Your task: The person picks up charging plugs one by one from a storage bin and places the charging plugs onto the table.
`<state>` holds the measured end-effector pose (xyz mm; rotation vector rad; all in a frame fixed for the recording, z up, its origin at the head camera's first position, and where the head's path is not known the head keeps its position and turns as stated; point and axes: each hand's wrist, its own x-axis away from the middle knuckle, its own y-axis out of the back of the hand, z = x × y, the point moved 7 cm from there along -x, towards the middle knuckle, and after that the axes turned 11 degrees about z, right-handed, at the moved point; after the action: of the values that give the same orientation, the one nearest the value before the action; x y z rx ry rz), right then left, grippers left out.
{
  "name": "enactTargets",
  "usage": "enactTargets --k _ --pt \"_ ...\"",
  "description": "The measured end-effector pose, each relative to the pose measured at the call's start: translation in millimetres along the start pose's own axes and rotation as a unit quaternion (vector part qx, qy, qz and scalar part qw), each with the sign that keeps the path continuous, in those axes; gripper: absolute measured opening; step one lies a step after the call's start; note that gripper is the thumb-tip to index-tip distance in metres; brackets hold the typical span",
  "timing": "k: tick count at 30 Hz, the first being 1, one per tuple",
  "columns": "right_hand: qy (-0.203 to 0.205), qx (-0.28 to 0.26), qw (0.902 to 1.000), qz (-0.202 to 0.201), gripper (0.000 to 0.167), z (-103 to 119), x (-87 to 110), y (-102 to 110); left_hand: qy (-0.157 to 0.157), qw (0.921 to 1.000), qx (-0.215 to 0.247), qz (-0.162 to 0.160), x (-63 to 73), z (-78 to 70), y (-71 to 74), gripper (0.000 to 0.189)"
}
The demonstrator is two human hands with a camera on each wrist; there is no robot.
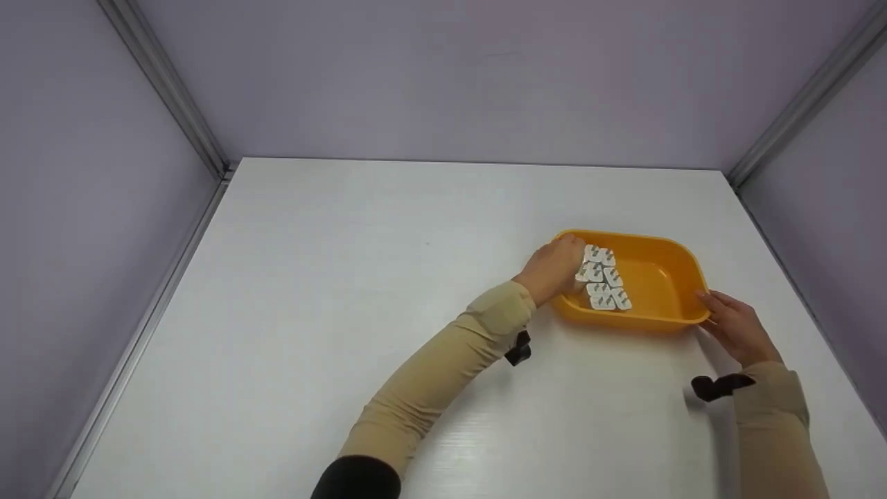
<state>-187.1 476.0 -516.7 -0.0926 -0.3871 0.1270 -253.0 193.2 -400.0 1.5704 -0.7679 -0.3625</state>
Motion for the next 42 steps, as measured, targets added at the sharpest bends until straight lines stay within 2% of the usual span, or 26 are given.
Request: enactTargets --k 2,7,9,14,16,19,22,24,26,28,32,37,42 --pt "0.002 0.001 1.0 -0.001 0.084 0 -0.6 0 0.003 1.0 -0.001 -0.005 0.4 5.5 1.8 0.042" --pt "0.021 -0.008 0.9997 0.005 0.029 2 -2.5 -2 0.016 0.9994 -0.004 -0.029 2.4 24.4 4.9 0.029" --pt "0.019 -0.006 0.9998 0.005 0.032 2 -4.1 -3 0.022 0.9991 -0.004 -0.035 3.3 33.4 5.0 0.027" --pt "-0.004 0.015 0.9999 0.0 0.081 2 -9.6 -5 0.037 0.9988 -0.002 -0.031 5.0 56.8 -2.3 0.019" --pt "-0.011 0.023 0.9997 -0.003 0.084 1 -10.4 -4 0.045 0.9986 -0.003 -0.028 6.1 65.6 -6.7 0.016" --pt "-0.012 0.026 0.9996 0.002 0.079 1 -7.9 -1 0.056 0.9979 -0.019 -0.028 8.5 75.9 -12.8 0.014" --pt "-0.006 0.008 0.9999 0.008 0.059 2 -2.8 2 0.062 0.9966 -0.04 -0.036 11.0 84.1 -18.1 0.013" --pt "-0.006 0.005 0.9999 0.011 0.053 3 0.3 4 0.067 0.9958 -0.048 -0.04 12.6 90.0 -20.8 0.014" --pt "-0.008 -0.002 0.9999 0.005 0.049 3 1.9 4 0.078 0.9946 -0.053 -0.045 14.0 98.2 -22.9 0.015" --pt "-0.012 0.002 0.9999 0.005 0.056 3 2.3 3 0.089 0.9932 -0.057 -0.048 15.8 107.9 -24.4 0.017" --pt "-0.016 -0.012 0.9998 0.002 0.048 1 1.4 2 0.107 0.9899 -0.066 -0.066 21.9 130.0 -25.4 0.018" --pt "-0.015 -0.037 0.9992 -0.001 0.028 0 1.9 2 0.131 0.9859 -0.063 -0.083 32.4 157.1 -24.0 0.019" --pt "-0.005 -0.04 0.9992 0.005 0.017 3 3.5 4 0.148 0.9851 -0.046 -0.076 37.6 176.9 -24.4 0.02"
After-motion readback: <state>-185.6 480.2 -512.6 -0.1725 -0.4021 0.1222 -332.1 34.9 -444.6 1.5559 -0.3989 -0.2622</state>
